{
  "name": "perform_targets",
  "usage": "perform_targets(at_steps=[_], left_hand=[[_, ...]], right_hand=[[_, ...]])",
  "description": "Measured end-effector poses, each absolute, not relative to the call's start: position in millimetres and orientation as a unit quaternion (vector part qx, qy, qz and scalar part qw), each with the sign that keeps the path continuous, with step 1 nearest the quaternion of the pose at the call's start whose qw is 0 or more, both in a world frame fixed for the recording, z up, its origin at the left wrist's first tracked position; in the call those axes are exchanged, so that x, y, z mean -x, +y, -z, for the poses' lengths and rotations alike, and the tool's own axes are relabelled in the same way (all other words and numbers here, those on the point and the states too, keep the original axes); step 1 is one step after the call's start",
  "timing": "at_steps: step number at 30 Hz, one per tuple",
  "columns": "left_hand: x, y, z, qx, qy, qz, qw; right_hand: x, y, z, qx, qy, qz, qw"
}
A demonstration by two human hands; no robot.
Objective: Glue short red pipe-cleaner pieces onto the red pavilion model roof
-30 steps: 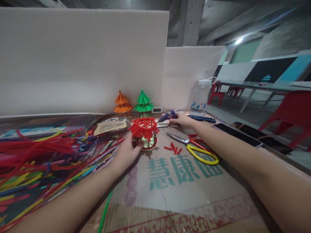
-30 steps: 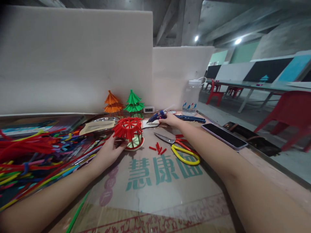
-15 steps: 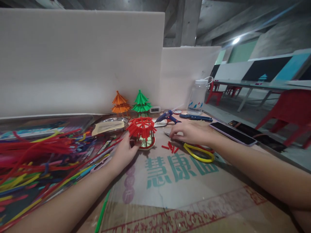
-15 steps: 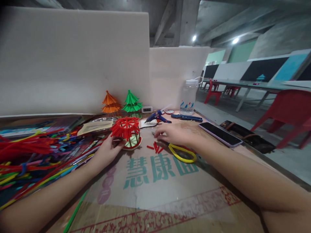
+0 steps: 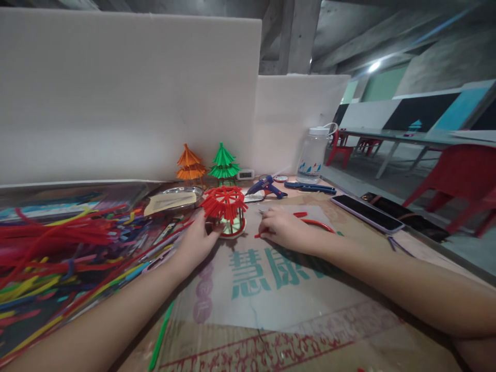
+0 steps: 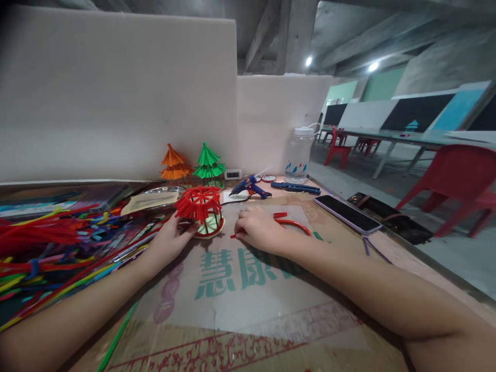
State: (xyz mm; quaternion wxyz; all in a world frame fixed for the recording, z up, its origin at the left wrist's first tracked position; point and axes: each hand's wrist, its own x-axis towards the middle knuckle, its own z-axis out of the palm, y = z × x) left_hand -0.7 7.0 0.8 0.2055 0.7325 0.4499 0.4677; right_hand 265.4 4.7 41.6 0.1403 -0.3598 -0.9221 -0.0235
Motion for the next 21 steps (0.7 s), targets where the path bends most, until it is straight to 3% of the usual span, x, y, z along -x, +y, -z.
perform_targets(at_steps=[4,15,21], left_hand=[[-0.5,4.9,-3.8,-0.733,0.451,-0.463,0.212],[-1.8,4.2,-3.1,-0.743,0.451,-0.455,0.192],[-3.3,0.9,-7.5,-0.745,0.455,-0.446,0.195]], right_hand=[[-260.5,-7.7,-42.9,0.344,-0.916,-0.01,0.205],[-244.0,-37.4,-61.2,0.367,-0.796,-0.298,0.378],[-244.1,-32.7,-57.6,0.344,-0.791,-0.301,0.406]])
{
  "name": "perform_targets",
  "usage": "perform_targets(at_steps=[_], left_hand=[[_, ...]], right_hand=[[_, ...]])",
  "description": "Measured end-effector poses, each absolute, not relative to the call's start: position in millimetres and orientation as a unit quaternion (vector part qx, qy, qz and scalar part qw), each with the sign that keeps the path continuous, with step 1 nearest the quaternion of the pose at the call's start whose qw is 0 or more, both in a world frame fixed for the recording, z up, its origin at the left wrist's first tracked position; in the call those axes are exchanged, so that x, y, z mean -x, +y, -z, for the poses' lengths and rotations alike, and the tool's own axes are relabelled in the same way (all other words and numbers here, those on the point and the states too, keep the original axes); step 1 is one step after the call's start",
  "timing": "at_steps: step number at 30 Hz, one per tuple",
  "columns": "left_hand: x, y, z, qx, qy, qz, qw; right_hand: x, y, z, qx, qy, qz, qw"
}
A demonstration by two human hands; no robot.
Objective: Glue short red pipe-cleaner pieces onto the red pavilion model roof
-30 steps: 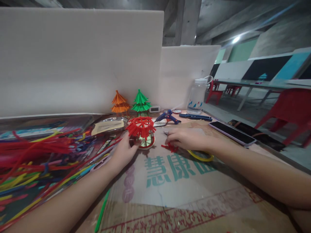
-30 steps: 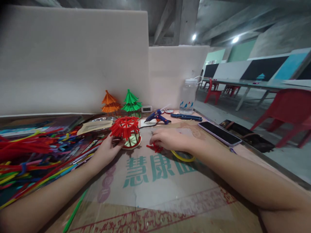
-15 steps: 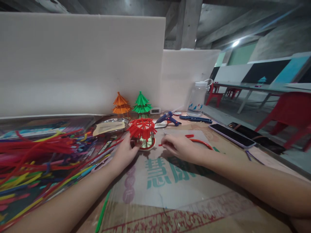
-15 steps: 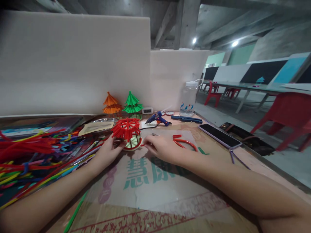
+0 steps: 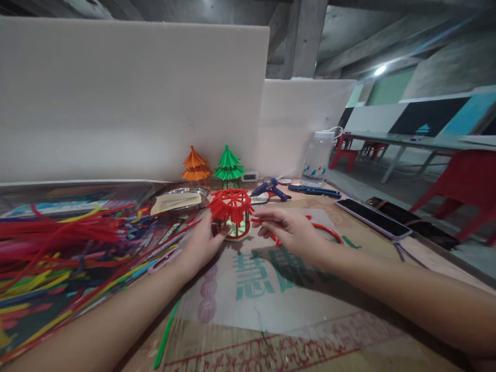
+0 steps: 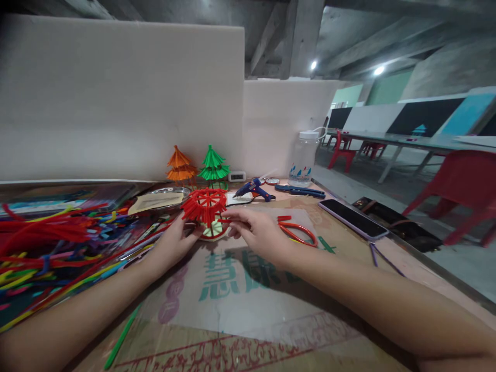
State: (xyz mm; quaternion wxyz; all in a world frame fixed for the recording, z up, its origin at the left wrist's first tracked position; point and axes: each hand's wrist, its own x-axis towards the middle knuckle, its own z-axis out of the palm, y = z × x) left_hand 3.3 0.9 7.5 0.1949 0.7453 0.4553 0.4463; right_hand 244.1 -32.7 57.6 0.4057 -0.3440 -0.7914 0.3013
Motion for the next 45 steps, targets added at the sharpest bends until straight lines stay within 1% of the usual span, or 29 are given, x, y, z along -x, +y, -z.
perform_targets(at_steps=[6,13,16,22,27,35,38,39,41,43,45], left_hand=[[-2.1,1.0,-6.5,-0.742,0.461,-0.442,0.204],[-1.7,-0.2,-6.2,-0.756,0.444,-0.444,0.186],[-2.1,-0.3,-6.5,-0.759,0.438,-0.447,0.181],[-1.6,0.7,-5.3,-0.757,0.448,-0.441,0.177],[-1.5,-1.0,-7.6,-0.757,0.454,-0.435,0.179],[-3.2,-3.3,-10.0,-0.751,0.45,-0.444,0.189],[-2.8,-1.0,-7.6,-0.749,0.448,-0.447,0.197],[-2.7,0.2,-6.6,-0.747,0.446,-0.449,0.202],[-2.5,2.6,-4.9,-0.745,0.436,-0.459,0.212],[-2.3,4.7,-3.8,-0.747,0.418,-0.467,0.222],[-2.2,5.6,-4.0,-0.755,0.4,-0.465,0.233]], right_hand=[[-237.6,-29.3,-68.2,0.372,-0.81,-0.223,0.394],[-231.0,-11.0,-73.0,0.414,-0.841,0.003,0.349],[-230.9,-9.5,-72.8,0.412,-0.848,0.062,0.328],[-228.2,-11.8,-71.6,0.369,-0.866,0.127,0.313],[-226.0,-7.8,-67.8,0.349,-0.876,0.131,0.306],[-223.1,-10.1,-70.2,0.406,-0.869,0.086,0.269],[-227.7,-7.9,-68.9,0.439,-0.855,0.022,0.276],[-230.0,-5.8,-66.8,0.449,-0.845,-0.024,0.288],[-234.3,-0.5,-60.2,0.457,-0.812,-0.168,0.323],[-236.2,3.5,-52.3,0.428,-0.761,-0.336,0.352],[-234.8,3.5,-46.1,0.386,-0.711,-0.459,0.369]])
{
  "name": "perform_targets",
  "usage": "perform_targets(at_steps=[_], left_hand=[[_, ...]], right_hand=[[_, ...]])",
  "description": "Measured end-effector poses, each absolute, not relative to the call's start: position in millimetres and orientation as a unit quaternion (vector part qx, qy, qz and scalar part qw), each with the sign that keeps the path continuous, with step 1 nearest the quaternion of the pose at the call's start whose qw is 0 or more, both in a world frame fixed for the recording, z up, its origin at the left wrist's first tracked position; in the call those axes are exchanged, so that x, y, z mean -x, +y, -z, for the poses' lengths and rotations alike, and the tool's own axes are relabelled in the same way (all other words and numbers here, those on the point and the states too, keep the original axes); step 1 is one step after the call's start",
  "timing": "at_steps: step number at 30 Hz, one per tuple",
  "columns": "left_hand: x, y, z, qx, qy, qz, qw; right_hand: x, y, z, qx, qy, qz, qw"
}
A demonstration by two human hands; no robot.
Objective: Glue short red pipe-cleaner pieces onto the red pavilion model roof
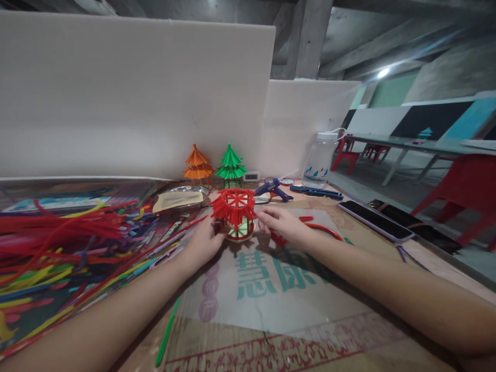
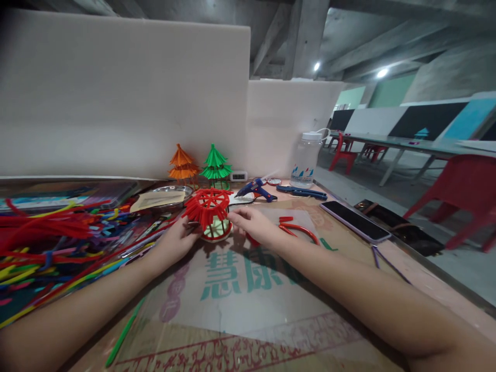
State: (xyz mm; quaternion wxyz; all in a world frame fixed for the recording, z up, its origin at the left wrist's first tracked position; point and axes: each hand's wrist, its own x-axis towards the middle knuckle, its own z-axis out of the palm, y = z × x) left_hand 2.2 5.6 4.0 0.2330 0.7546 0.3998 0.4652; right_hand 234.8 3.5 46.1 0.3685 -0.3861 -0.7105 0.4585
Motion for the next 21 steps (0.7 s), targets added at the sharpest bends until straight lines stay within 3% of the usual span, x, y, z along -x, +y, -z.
perform_targets(at_steps=[7,15,21], left_hand=[[-3.0,-0.2,-13.4,-0.791,0.366,-0.431,0.233],[-3.8,-2.8,-14.0,-0.795,0.381,-0.417,0.221],[-0.7,-1.8,-10.3,-0.799,0.388,-0.41,0.207]], right_hand=[[-220.4,-17.5,-48.5,0.389,-0.602,-0.582,0.384],[-214.7,-22.6,-43.9,0.375,-0.605,-0.599,0.367],[-217.0,-25.6,-42.8,0.365,-0.577,-0.579,0.445]])
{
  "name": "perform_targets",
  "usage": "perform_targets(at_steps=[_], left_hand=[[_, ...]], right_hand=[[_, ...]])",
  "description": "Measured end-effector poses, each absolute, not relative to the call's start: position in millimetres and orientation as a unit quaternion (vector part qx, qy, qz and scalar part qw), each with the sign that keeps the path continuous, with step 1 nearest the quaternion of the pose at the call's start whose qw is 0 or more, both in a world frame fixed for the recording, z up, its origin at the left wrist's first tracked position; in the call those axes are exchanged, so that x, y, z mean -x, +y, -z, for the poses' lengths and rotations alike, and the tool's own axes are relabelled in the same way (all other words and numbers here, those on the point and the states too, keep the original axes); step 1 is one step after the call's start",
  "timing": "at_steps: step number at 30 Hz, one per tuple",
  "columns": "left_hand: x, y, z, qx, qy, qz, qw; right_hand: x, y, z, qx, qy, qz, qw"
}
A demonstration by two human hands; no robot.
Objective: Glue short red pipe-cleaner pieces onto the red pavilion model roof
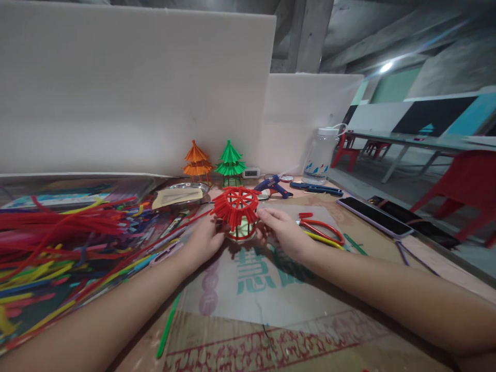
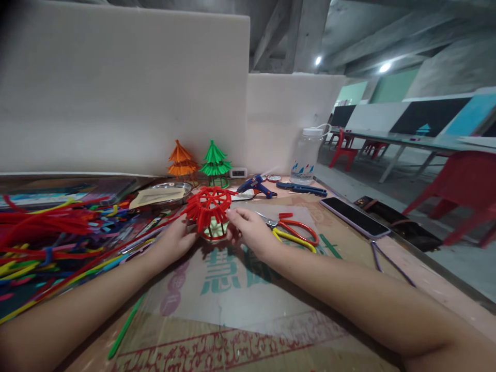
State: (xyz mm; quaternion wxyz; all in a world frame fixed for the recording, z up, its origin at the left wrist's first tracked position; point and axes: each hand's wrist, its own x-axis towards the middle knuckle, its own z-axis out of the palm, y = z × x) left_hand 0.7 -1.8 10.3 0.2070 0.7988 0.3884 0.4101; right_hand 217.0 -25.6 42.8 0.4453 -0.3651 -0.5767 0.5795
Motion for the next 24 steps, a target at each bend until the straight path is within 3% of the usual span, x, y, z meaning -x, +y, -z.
perform_targets(at_steps=[8,24], left_hand=[[-0.8,-1.5,-8.3,-0.796,0.39,-0.415,0.206],[-2.3,-2.3,-12.9,-0.803,0.38,-0.416,0.194]], right_hand=[[-214.7,-25.6,-46.2,0.374,-0.631,-0.515,0.444],[-213.3,-24.5,-44.6,0.388,-0.625,-0.531,0.421]])
